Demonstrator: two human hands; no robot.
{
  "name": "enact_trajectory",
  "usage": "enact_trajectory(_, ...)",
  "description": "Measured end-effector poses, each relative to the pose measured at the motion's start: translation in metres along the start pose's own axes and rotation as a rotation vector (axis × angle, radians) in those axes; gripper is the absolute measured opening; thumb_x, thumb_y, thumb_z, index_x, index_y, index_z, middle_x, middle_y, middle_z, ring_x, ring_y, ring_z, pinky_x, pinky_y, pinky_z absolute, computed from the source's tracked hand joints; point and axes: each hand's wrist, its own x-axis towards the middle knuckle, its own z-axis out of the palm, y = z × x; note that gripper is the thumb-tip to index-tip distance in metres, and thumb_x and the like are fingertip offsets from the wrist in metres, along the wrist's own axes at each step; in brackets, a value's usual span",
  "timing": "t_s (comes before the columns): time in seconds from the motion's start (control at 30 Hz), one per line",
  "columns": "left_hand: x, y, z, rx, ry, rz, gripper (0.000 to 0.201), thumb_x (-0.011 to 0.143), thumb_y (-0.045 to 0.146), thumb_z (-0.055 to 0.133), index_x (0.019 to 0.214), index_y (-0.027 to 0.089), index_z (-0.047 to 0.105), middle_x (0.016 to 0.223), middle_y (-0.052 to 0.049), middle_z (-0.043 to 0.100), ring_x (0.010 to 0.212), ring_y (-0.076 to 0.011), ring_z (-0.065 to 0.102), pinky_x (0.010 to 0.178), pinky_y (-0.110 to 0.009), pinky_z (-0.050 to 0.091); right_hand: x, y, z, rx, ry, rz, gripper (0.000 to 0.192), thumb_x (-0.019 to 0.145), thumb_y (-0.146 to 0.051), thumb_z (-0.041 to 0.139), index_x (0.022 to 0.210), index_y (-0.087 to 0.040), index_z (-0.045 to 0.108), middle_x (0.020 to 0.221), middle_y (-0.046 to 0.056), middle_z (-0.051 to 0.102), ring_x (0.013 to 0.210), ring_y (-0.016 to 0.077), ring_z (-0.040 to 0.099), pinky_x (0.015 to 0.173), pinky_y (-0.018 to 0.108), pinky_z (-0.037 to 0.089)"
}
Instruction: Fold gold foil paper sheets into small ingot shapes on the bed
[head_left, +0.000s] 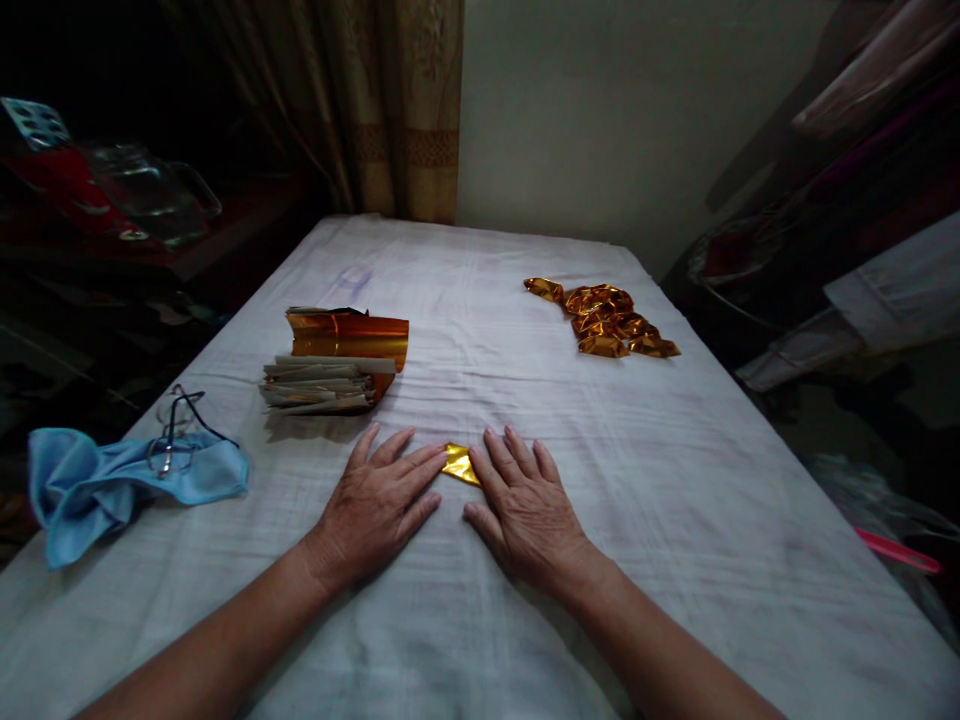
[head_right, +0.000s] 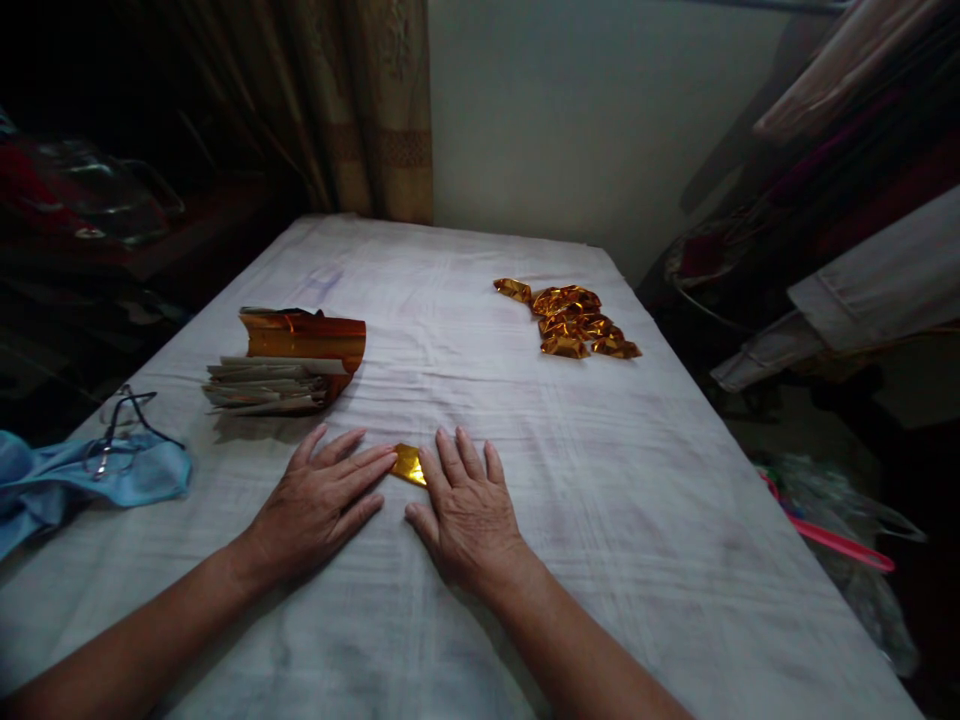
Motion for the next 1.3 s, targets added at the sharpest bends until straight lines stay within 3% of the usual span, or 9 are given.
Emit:
enact_trajectory(0.27,0.001,-0.009,-0.006,0.093,0.165,0.003,0.024,0.099,0.032,0.053,0.113,0.024,0.071,0.109,-0.002,0.076,0.107,-0.0274,0.061,0.108,-0.052,0.03,0.003,0.006,-0.001,0.022,0.075,-0.016,0.054,0.096,-0.048,0.052,0.146,-0.026,0.05,0.157,0.013,0.039,0.146,0.0372,0.029,0.114,0.058,0.024)
enact_trajectory(0.43,0.009,-0.015,-0.006,0.05,0.149,-0.005,0.019,0.097,0.032,0.058,0.106,0.023,0.071,0.09,-0.002,0.072,0.086,-0.0209,0.061,0.088,-0.04,0.041,0.007,0.01,-0.001,0.023,0.122,-0.056,0.048,0.096,-0.043,0.054,0.14,-0.024,0.056,0.153,0.014,0.045,0.143,0.037,0.035,0.113,0.056,0.028)
enact_trajectory(0.73,0.026,-0.022,-0.008,0.005,0.005,-0.025,0.014,0.096,0.032,0.059,0.098,0.023,0.069,0.091,-0.002,0.068,0.087,-0.0204,0.059,0.078,-0.034,0.04,0.021,0.022,-0.008,-0.012,0.171,-0.203,0.039,0.096,-0.03,0.053,0.132,-0.018,0.062,0.142,0.016,0.056,0.132,0.0327,0.049,0.105,0.047,0.042)
enact_trajectory(0.93,0.038,-0.015,-0.001,0.116,0.083,0.022,0.02,0.1,0.03,0.05,0.094,0.02,0.066,0.089,-0.004,0.068,0.084,-0.0209,0.059,0.079,-0.035,0.041,0.027,0.03,-0.006,0.016,0.217,-0.199,0.037,0.098,-0.029,0.05,0.13,-0.017,0.062,0.137,0.014,0.06,0.127,0.0311,0.053,0.099,0.045,0.047)
enact_trajectory(1.07,0.046,-0.015,0.001,0.083,0.071,-0.004,0.024,0.101,0.032,0.047,0.089,0.018,0.064,0.085,-0.004,0.068,0.081,-0.021,0.061,0.074,-0.034,0.042,0.029,0.035,-0.003,0.069,0.307,-0.187,0.032,0.098,-0.027,0.05,0.124,-0.018,0.065,0.13,0.012,0.065,0.12,0.0284,0.057,0.097,0.042,0.047)
enact_trajectory(1.3,0.05,-0.011,0.006,-0.133,0.217,-0.095,0.027,0.101,0.034,0.046,0.089,0.019,0.064,0.081,-0.003,0.071,0.076,-0.0185,0.065,0.071,-0.031,0.045,0.029,0.041,-0.005,0.239,0.457,-0.118,0.022,0.098,-0.026,0.048,0.101,-0.019,0.069,0.093,0.008,0.073,0.081,0.0202,0.065,0.074,0.031,0.05)
